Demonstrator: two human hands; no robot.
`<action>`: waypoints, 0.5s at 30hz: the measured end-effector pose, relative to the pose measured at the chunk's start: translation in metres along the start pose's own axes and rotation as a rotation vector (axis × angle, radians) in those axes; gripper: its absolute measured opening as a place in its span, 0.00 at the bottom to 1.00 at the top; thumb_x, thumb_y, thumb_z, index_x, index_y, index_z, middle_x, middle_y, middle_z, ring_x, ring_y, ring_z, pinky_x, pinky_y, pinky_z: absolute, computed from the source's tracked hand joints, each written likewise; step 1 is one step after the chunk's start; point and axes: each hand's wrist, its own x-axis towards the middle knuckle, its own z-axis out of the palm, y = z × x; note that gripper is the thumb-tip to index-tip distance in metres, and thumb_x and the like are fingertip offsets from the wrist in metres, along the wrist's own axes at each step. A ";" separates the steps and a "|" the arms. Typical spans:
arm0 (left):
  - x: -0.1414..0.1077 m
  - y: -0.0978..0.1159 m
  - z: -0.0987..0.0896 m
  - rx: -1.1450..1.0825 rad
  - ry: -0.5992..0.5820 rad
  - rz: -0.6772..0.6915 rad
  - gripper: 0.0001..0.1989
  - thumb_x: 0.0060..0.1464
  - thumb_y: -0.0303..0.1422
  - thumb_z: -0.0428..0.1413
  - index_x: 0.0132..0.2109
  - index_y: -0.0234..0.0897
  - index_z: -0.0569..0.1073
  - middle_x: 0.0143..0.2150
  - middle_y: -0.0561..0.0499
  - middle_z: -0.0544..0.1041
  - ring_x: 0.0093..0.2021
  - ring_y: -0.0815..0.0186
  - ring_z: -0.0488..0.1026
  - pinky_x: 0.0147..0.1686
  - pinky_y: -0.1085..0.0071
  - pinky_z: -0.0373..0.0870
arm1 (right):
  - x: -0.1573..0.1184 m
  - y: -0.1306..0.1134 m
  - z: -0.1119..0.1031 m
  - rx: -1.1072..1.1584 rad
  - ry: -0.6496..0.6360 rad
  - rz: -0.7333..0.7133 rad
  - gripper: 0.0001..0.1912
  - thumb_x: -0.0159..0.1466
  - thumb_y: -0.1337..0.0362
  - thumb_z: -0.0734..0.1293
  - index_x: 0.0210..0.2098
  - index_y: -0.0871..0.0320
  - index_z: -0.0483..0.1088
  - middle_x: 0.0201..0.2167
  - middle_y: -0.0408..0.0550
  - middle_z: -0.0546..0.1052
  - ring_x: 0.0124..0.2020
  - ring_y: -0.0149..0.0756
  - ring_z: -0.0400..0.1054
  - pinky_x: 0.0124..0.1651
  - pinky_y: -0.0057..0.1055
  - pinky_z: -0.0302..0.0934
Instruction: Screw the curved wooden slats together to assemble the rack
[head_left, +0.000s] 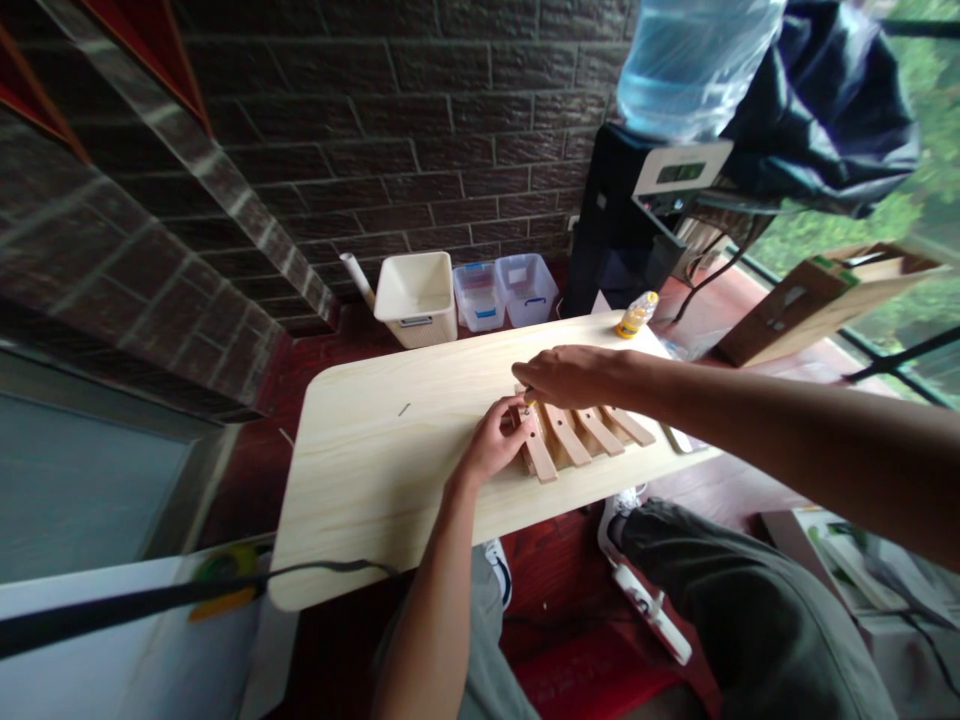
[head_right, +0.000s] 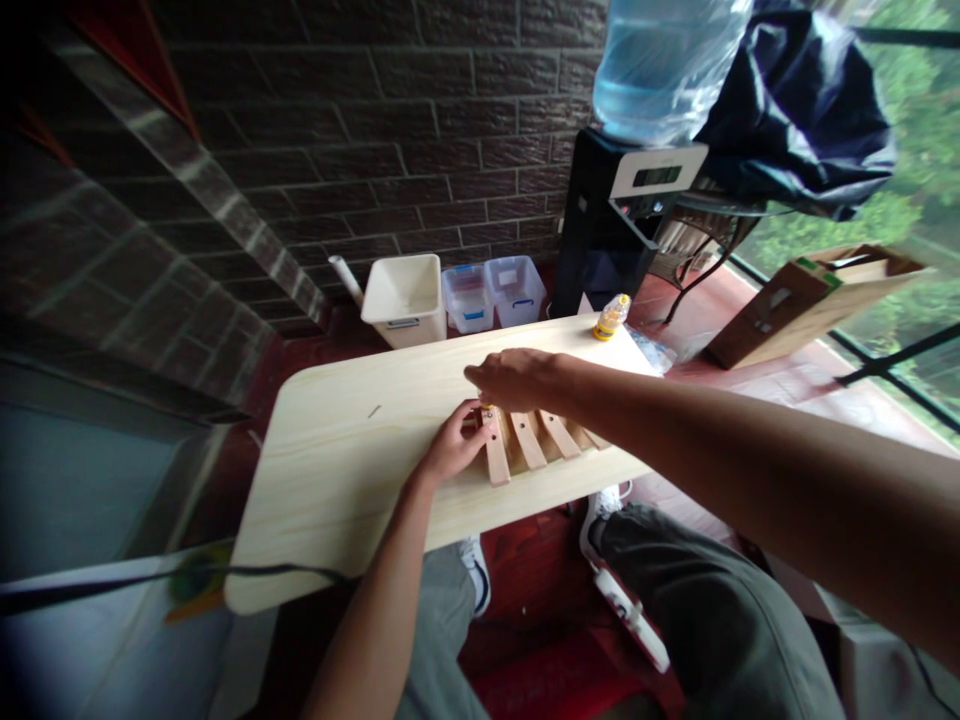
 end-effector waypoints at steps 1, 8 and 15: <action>0.000 0.000 0.000 0.000 0.001 0.000 0.20 0.62 0.39 0.65 0.59 0.40 0.75 0.55 0.43 0.82 0.56 0.55 0.82 0.60 0.55 0.80 | 0.000 0.000 -0.002 -0.006 -0.012 -0.002 0.15 0.77 0.61 0.65 0.58 0.64 0.73 0.48 0.63 0.85 0.45 0.51 0.83 0.38 0.35 0.65; 0.000 0.000 -0.001 0.011 0.003 -0.012 0.21 0.61 0.40 0.65 0.58 0.40 0.75 0.56 0.42 0.81 0.55 0.56 0.81 0.57 0.58 0.81 | 0.000 -0.001 -0.009 -0.035 -0.052 -0.006 0.15 0.77 0.62 0.66 0.59 0.61 0.75 0.51 0.60 0.85 0.47 0.47 0.82 0.42 0.33 0.66; 0.000 0.001 -0.003 0.015 -0.013 -0.019 0.20 0.62 0.40 0.65 0.58 0.40 0.75 0.56 0.42 0.82 0.56 0.55 0.81 0.58 0.56 0.81 | 0.006 0.000 -0.001 -0.039 -0.037 0.003 0.15 0.78 0.61 0.65 0.57 0.63 0.75 0.50 0.62 0.85 0.46 0.47 0.82 0.40 0.32 0.63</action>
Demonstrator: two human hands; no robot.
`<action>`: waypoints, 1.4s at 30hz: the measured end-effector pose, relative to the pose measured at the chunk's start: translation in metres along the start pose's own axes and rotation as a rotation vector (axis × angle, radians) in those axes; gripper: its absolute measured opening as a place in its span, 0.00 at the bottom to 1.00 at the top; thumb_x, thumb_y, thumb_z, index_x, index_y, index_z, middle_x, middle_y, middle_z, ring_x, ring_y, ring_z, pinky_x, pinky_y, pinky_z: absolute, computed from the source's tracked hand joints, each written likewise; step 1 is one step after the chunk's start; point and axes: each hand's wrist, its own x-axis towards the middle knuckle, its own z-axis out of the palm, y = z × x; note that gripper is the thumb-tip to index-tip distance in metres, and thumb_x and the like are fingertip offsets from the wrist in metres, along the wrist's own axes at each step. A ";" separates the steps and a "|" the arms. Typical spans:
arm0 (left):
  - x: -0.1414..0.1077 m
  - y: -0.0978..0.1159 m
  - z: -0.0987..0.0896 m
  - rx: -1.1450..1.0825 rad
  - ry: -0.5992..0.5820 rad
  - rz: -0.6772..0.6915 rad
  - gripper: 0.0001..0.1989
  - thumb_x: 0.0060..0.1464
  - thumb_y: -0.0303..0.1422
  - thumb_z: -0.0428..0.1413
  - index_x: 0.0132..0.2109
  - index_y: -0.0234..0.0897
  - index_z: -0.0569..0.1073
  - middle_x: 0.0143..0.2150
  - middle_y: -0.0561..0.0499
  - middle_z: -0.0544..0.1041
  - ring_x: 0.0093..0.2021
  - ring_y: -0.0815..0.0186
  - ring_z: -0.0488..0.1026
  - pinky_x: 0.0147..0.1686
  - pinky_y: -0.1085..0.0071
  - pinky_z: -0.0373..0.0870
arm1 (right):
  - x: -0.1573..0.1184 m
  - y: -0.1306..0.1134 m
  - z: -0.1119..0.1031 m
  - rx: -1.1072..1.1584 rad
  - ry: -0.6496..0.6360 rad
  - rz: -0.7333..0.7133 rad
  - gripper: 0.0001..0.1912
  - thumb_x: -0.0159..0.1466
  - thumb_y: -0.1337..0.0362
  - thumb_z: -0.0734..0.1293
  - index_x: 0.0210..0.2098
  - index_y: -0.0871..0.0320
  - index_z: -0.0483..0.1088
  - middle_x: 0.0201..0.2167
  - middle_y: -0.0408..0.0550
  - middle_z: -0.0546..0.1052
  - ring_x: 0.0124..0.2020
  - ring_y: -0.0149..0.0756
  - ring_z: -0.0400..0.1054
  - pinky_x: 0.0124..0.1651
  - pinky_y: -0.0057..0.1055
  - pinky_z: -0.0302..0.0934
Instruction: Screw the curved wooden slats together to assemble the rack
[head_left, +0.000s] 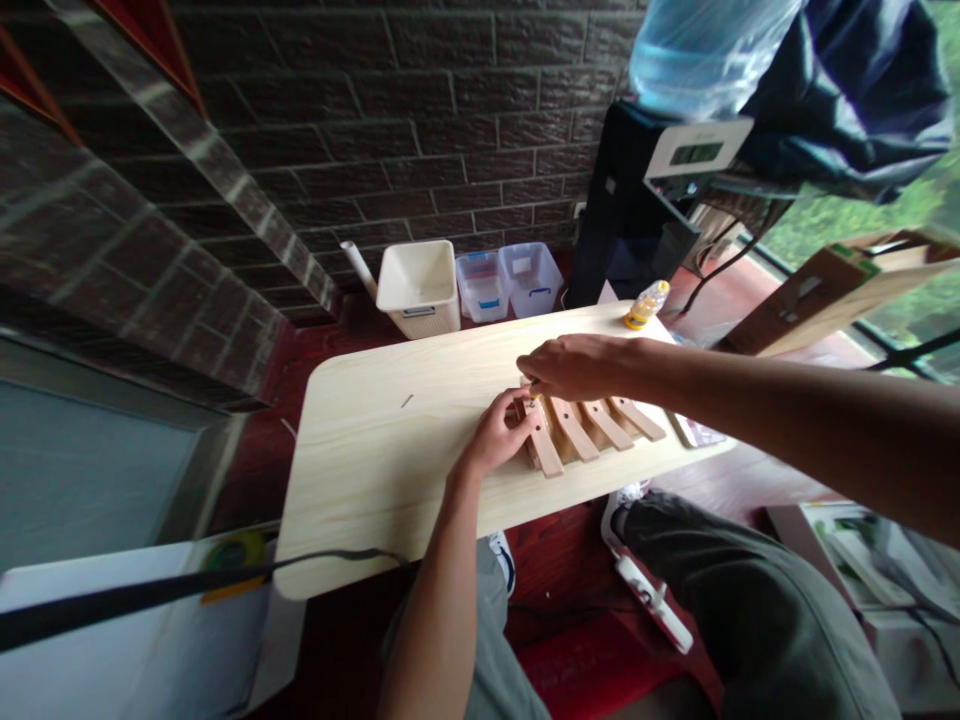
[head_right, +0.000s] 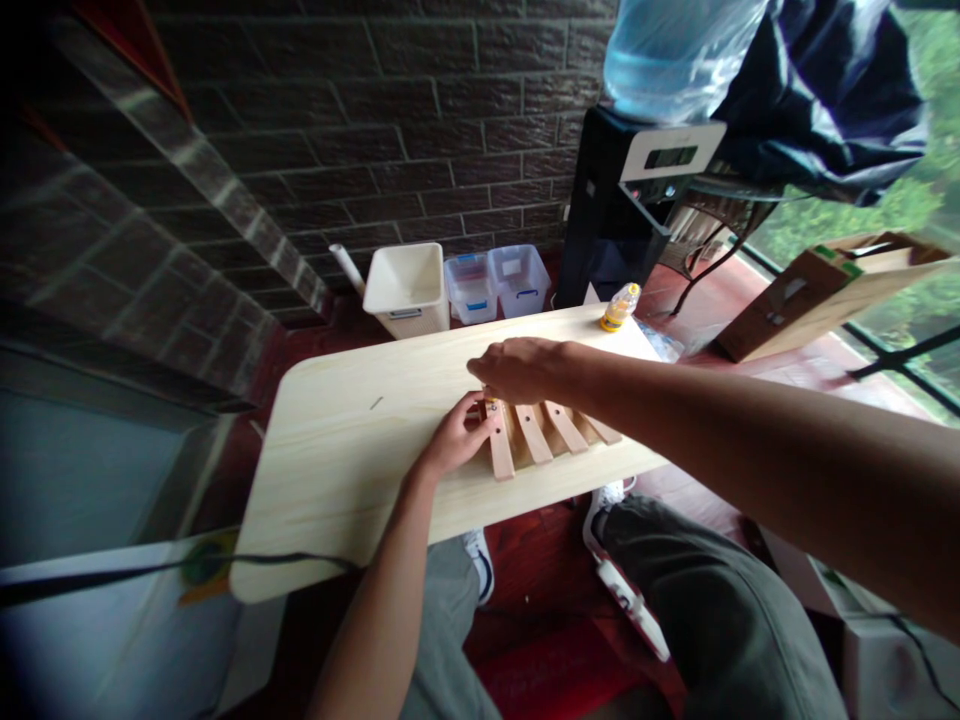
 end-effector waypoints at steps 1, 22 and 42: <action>0.000 -0.001 0.000 0.002 0.000 0.000 0.20 0.62 0.39 0.65 0.59 0.40 0.75 0.56 0.42 0.82 0.56 0.55 0.81 0.59 0.56 0.80 | 0.001 0.000 0.001 -0.002 0.000 0.003 0.15 0.78 0.61 0.65 0.57 0.63 0.74 0.50 0.62 0.85 0.46 0.47 0.82 0.40 0.33 0.63; 0.003 -0.009 0.001 0.005 -0.002 0.039 0.21 0.62 0.38 0.66 0.60 0.40 0.75 0.58 0.42 0.82 0.56 0.55 0.82 0.57 0.57 0.82 | -0.001 0.000 -0.002 -0.019 -0.020 -0.027 0.16 0.77 0.61 0.64 0.59 0.62 0.72 0.53 0.62 0.84 0.49 0.48 0.81 0.40 0.33 0.62; 0.003 -0.009 -0.001 0.032 0.013 0.081 0.21 0.62 0.37 0.66 0.60 0.40 0.77 0.57 0.43 0.83 0.57 0.55 0.82 0.60 0.58 0.82 | 0.001 0.001 -0.006 0.018 -0.009 -0.049 0.15 0.76 0.60 0.66 0.59 0.59 0.73 0.51 0.59 0.84 0.48 0.46 0.81 0.41 0.33 0.62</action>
